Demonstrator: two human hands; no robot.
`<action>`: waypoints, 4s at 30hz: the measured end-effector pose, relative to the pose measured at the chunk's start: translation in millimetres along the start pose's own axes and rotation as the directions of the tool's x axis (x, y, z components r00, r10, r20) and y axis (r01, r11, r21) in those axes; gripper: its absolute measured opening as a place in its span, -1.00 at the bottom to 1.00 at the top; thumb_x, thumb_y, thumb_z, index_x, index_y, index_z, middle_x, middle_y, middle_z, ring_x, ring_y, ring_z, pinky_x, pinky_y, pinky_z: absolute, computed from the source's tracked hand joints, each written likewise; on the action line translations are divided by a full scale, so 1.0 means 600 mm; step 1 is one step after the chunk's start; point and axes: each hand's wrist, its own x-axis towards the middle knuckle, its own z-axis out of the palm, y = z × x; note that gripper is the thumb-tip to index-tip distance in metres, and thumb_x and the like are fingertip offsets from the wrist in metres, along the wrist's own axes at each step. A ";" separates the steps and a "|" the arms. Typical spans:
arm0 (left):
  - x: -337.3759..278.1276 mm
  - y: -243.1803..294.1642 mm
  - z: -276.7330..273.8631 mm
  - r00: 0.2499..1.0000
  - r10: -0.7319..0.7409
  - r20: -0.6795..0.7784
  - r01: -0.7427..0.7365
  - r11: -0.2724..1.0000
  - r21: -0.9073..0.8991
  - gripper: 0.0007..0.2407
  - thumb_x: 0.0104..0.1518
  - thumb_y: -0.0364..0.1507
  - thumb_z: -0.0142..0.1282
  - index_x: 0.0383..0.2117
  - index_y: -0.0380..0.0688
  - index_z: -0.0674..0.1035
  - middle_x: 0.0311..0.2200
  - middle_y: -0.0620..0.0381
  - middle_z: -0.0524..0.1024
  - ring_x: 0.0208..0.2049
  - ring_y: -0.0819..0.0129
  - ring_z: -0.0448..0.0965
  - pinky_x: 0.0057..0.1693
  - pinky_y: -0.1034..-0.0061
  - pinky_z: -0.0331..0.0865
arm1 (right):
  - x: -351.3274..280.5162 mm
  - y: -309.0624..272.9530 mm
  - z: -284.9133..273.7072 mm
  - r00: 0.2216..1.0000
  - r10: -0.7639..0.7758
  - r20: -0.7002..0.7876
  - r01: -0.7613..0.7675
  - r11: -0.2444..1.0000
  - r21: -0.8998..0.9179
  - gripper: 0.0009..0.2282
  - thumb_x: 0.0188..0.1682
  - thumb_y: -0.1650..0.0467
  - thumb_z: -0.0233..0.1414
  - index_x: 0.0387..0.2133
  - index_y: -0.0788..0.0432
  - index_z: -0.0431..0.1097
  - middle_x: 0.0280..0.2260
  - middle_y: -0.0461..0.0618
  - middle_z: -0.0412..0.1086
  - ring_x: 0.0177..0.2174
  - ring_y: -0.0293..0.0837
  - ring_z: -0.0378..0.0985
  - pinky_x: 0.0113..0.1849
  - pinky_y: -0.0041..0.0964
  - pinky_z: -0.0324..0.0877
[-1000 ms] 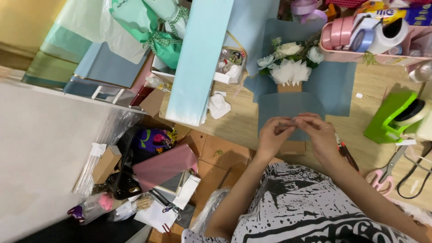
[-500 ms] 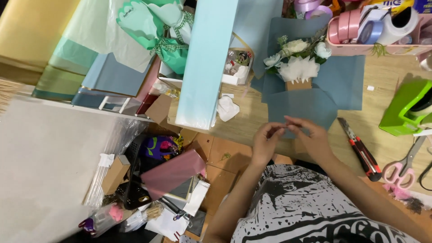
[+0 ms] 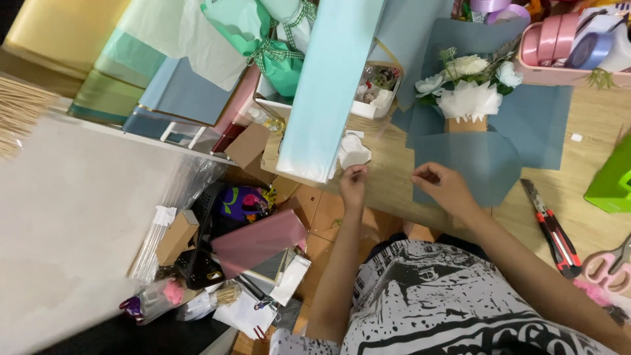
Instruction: The person wraps a bouquet of white artificial flowers in blue paper on a cluttered workbench. They fold the paper around the stems and secure it with tape, then place the bouquet into a light blue plastic sleeve.
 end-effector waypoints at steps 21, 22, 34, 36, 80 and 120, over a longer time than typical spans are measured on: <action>0.139 -0.101 0.035 0.981 0.180 -0.077 -0.071 0.694 0.717 -0.79 0.04 -0.37 0.32 -0.26 0.05 0.51 -0.32 0.22 0.58 -0.22 0.16 0.64 -0.06 0.25 0.46 | -0.059 0.195 -0.055 0.973 0.229 -0.036 -0.231 0.970 -0.072 -0.76 -0.10 0.27 0.24 -0.21 0.06 0.60 -0.33 0.05 0.58 -0.28 -0.01 0.55 -0.19 -0.14 0.42; 0.127 -0.086 0.035 0.980 0.181 -0.076 -0.073 0.693 0.717 -0.79 0.04 -0.37 0.32 -0.26 0.05 0.51 -0.32 0.22 0.58 -0.22 0.16 0.64 -0.06 0.25 0.46 | -0.061 0.187 -0.055 0.973 0.228 -0.038 -0.231 0.970 -0.071 -0.76 -0.10 0.27 0.24 -0.21 0.06 0.60 -0.33 0.05 0.58 -0.28 -0.01 0.55 -0.19 -0.14 0.42; -0.006 0.030 0.067 0.962 0.215 0.166 -0.267 0.861 0.433 -0.88 0.16 -0.54 0.23 -0.25 -0.26 0.53 -0.08 -0.01 0.41 -0.15 0.04 0.65 -0.03 0.27 0.56 | -0.006 0.137 -0.011 0.993 -0.089 0.083 0.115 0.913 -0.390 -0.76 0.04 0.34 0.07 -0.04 0.07 0.49 -0.20 0.06 0.55 -0.15 0.03 0.60 -0.11 -0.12 0.49; -0.021 0.025 0.073 0.953 0.217 0.209 -0.289 0.856 0.429 -0.92 0.18 -0.53 0.22 -0.28 -0.27 0.59 -0.10 -0.03 0.42 -0.15 0.01 0.65 -0.05 0.25 0.60 | 0.027 0.133 0.024 0.880 -0.414 0.231 0.446 0.559 -0.699 -0.61 0.03 0.44 0.01 0.16 -0.06 0.31 -0.07 -0.07 0.47 -0.10 -0.05 0.52 -0.09 -0.12 0.37; -0.102 0.283 -0.003 0.963 0.243 -0.119 -0.246 0.969 -0.010 -0.91 0.24 -0.48 0.17 -0.19 -0.11 0.63 -0.37 0.17 0.54 -0.37 0.51 0.48 -0.11 0.51 0.43 | 0.129 0.188 0.088 0.941 -0.283 0.183 0.329 0.651 -0.684 -0.66 0.17 0.19 -0.20 0.18 -0.10 0.25 0.09 -0.06 0.38 0.16 -0.06 0.29 0.12 0.22 -0.02; -0.273 0.172 0.466 0.700 -0.050 0.713 0.147 0.986 -0.075 -0.81 0.09 -0.45 0.34 -0.20 -0.19 0.63 -0.34 0.06 0.56 -0.33 0.48 0.55 -0.13 0.59 0.53 | -0.150 0.233 -0.300 0.796 0.333 -0.505 0.181 0.665 0.724 -0.77 -0.08 0.53 0.21 -0.15 0.33 0.48 -0.29 0.17 0.48 -0.36 -0.05 0.62 -0.24 -0.18 0.57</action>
